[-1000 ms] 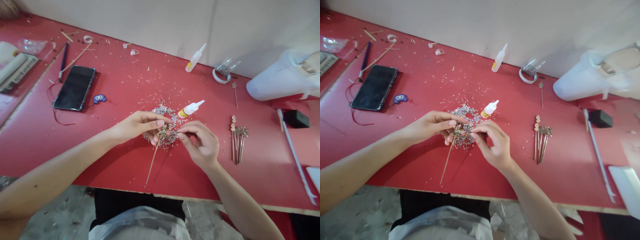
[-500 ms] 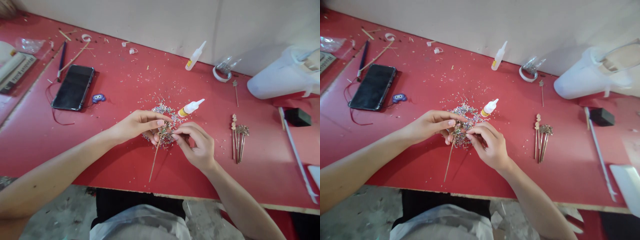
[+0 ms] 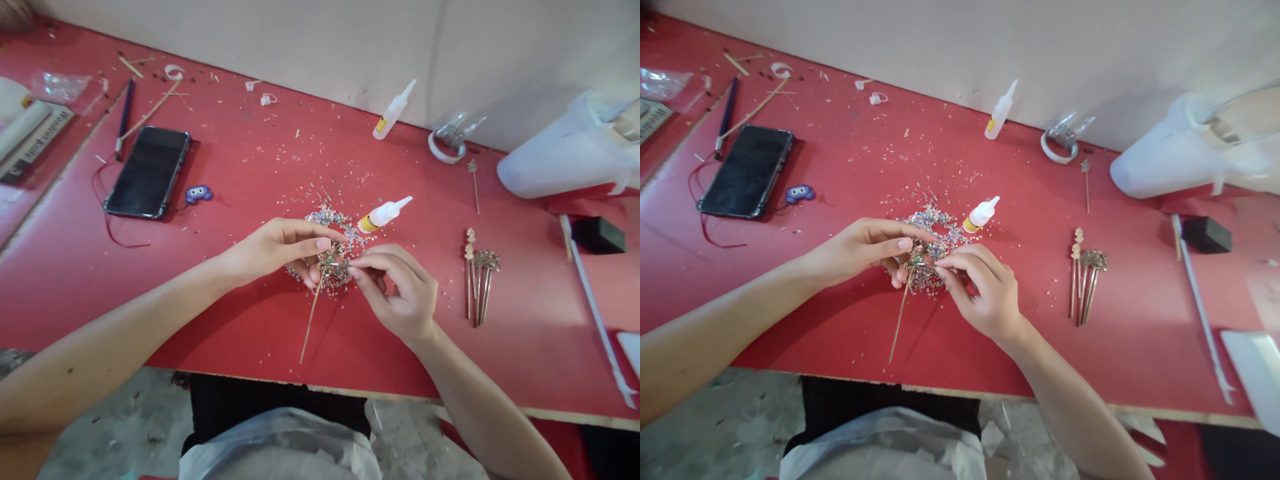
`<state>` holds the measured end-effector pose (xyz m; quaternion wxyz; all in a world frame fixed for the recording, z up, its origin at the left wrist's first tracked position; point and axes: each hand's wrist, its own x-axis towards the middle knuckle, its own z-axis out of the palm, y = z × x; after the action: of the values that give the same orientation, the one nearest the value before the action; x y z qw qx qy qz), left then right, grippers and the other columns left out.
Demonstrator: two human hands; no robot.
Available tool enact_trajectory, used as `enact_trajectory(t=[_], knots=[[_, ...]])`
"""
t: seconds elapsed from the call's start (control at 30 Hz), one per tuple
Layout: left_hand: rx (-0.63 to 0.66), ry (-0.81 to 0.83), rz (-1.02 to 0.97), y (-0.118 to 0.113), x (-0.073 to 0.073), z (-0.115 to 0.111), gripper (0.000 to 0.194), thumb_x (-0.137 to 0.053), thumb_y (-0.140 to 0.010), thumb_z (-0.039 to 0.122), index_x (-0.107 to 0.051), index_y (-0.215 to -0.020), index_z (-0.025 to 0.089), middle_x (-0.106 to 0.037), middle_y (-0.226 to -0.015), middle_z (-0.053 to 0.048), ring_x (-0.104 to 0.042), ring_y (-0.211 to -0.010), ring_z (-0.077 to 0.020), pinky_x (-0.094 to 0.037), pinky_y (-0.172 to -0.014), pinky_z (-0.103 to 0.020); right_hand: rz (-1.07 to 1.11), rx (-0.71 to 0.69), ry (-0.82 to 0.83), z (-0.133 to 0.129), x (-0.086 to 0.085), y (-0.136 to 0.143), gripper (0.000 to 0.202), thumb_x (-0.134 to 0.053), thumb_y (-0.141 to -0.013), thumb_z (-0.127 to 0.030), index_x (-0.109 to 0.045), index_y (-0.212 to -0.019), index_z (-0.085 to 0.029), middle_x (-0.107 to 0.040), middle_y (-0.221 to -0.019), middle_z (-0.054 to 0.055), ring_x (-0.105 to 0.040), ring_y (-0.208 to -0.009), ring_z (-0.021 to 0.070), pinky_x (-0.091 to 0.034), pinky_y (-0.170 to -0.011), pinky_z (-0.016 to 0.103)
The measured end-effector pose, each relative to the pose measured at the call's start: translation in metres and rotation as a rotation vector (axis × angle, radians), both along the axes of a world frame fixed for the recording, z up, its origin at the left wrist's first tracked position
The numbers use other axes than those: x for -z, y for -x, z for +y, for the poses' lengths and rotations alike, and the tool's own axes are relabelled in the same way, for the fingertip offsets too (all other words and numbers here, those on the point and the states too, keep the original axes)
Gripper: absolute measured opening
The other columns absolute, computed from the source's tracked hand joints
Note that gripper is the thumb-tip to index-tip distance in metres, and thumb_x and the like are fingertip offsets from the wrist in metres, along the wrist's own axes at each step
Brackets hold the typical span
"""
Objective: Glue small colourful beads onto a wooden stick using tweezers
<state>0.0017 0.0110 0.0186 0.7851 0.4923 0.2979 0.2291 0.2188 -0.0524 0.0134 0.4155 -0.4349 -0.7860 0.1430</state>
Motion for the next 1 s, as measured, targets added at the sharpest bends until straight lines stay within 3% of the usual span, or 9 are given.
enact_trajectory(t=[1.0], knots=[[-0.010,0.015,-0.023,0.0003,-0.0017,0.0009,0.029,-0.062,-0.091,0.029,-0.067,-0.117,0.016,-0.068,-0.064,0.000,-0.069,-0.059,-0.0105,-0.059,-0.058,-0.019,-0.076,0.030,-0.086,-0.0008,-0.0020,-0.0030,0.016,-0.066,-0.084,-0.012,-0.067,-0.094,-0.023,-0.070,-0.084,0.003,-0.064,-0.066,0.0144,-0.052,-0.054,0.027]])
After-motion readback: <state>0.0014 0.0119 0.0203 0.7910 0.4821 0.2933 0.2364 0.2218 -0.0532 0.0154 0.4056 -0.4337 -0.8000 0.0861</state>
